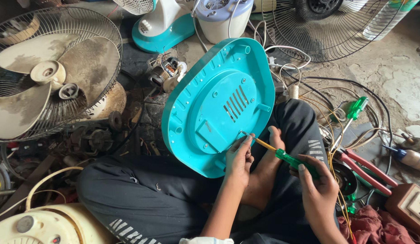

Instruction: The person sits on the floor and uses a screwdriver to unscrew the rear cover of a teal table fan, then removes the cover and works on the internal wiring and component board inside the fan housing, repositioning wires and the component with their hands.

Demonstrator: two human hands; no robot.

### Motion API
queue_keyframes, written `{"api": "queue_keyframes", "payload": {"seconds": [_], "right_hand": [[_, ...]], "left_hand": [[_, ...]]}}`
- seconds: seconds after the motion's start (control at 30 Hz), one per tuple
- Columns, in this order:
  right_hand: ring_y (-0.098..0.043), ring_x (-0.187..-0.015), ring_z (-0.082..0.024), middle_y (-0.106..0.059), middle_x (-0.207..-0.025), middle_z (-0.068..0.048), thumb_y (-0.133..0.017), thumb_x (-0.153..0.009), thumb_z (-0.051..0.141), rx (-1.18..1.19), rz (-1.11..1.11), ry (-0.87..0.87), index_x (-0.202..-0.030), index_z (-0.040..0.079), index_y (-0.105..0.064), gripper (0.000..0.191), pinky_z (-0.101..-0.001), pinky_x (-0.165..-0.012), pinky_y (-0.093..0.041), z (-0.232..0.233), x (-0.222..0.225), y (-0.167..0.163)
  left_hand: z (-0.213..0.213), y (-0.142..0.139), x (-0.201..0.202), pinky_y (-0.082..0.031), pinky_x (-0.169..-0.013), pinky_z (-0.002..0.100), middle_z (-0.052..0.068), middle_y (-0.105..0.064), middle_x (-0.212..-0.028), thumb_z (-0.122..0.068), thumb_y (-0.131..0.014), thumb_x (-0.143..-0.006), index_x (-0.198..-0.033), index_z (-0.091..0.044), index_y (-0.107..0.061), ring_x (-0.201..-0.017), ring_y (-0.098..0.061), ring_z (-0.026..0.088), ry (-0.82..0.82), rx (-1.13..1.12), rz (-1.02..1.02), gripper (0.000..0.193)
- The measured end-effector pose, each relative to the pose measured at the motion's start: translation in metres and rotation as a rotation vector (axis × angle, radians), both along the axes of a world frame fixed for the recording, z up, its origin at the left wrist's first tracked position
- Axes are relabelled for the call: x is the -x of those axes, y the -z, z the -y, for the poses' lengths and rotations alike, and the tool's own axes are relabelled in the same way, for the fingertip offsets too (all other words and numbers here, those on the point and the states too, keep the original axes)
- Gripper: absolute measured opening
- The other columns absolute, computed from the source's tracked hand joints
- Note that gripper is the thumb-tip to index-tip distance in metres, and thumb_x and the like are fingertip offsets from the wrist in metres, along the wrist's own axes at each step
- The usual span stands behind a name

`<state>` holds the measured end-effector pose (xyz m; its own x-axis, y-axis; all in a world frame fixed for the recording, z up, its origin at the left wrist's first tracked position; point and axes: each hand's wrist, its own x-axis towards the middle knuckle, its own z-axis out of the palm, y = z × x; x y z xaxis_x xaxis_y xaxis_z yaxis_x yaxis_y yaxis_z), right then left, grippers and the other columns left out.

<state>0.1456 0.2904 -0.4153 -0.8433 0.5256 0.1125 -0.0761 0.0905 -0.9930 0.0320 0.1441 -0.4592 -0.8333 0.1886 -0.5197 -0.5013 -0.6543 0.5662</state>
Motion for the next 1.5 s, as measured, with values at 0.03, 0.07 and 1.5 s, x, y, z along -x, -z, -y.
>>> {"api": "queue_keyframes", "payload": {"seconds": [0.03, 0.07, 1.5], "right_hand": [[-0.069, -0.097, -0.015, -0.068, -0.110, -0.010, -0.058, -0.101, -0.001, 0.007, 0.002, 0.000, -0.123, -0.008, -0.064, 0.024, -0.0295, -0.087, -0.059, 0.000, 0.000, 0.000], [-0.069, -0.097, -0.015, -0.067, -0.110, -0.011, -0.058, -0.101, -0.001, 0.014, 0.003, -0.003, -0.123, -0.008, -0.064, 0.024, -0.0295, -0.088, -0.059, 0.000, 0.001, 0.000], [-0.067, -0.074, -0.016, -0.069, -0.088, -0.003, -0.066, -0.098, 0.021, -0.093, 0.419, -0.745, -0.126, 0.012, -0.059, 0.030, -0.0338, -0.059, -0.052, -0.065, 0.073, -0.012]], "left_hand": [[0.000, 0.000, 0.000, -0.032, -0.054, 0.019, -0.010, -0.047, -0.069, -0.022, -0.080, -0.087, -0.109, -0.008, -0.079, -0.059, -0.039, 0.000, 0.000, -0.001, 0.001, 0.025], [0.000, 0.000, 0.000, -0.032, -0.054, 0.019, -0.010, -0.048, -0.069, -0.022, -0.080, -0.087, -0.109, -0.008, -0.079, -0.060, -0.039, 0.000, -0.003, -0.002, 0.001, 0.025], [-0.004, 0.030, -0.003, -0.054, -0.067, 0.055, 0.025, -0.069, -0.074, -0.017, -0.059, -0.086, -0.127, -0.001, -0.063, -0.070, -0.068, 0.044, 0.308, 1.376, -0.768, 0.044]]}}
